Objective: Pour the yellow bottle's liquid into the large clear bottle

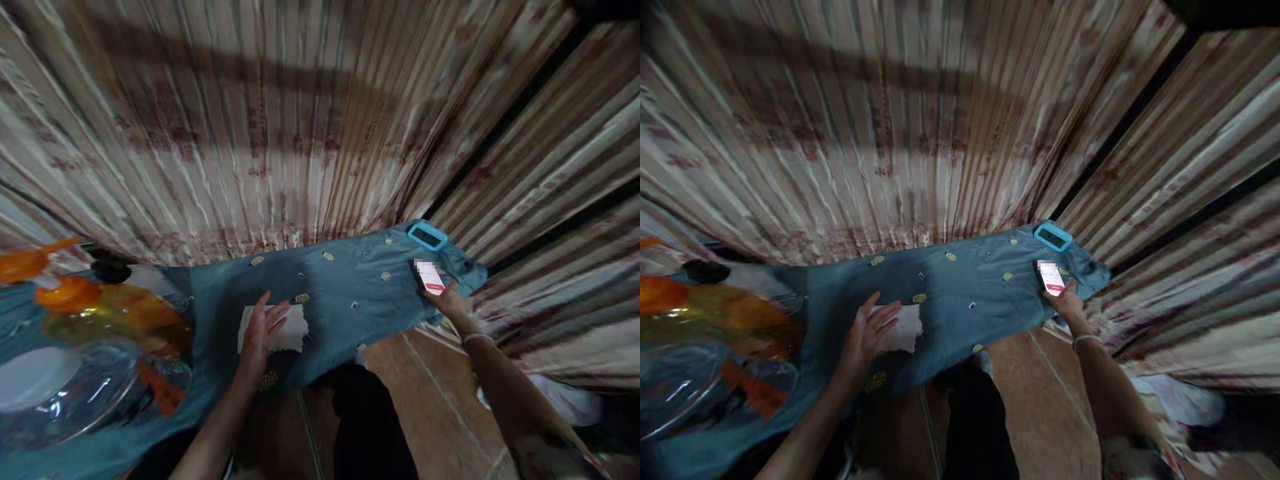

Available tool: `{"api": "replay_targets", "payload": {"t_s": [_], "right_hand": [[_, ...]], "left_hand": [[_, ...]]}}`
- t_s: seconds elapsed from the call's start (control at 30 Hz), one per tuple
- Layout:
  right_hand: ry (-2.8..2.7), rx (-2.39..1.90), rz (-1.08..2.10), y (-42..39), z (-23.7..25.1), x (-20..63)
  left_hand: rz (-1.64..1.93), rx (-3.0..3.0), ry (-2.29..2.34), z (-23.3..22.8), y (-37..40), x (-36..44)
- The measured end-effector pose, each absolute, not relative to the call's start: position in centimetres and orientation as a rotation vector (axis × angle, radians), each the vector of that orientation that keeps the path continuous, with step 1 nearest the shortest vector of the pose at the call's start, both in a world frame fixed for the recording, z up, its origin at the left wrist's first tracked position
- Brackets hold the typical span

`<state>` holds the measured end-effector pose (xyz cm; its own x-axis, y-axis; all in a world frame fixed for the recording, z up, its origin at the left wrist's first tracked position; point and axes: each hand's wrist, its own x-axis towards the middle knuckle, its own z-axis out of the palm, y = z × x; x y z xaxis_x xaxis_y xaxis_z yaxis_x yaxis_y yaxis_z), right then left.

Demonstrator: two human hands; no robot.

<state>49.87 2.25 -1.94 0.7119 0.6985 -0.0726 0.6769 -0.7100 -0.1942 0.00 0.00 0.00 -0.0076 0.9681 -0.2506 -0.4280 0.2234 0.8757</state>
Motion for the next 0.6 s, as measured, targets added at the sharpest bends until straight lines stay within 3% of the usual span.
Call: {"api": "replay_targets", "payload": {"t_s": [0.23, 0.6], "right_hand": [[-1.072, -2.78, 0.123, 3.7, -1.1, 50.2], [-0.999, -2.75, 0.138, 5.7, -4.4, 52.7]], "left_hand": [[1.252, 0.827, 0.953, -0.3, -1.5, -0.5], [1.178, 0.912, 0.979, 1.0, -3.4, -0.6]]}}
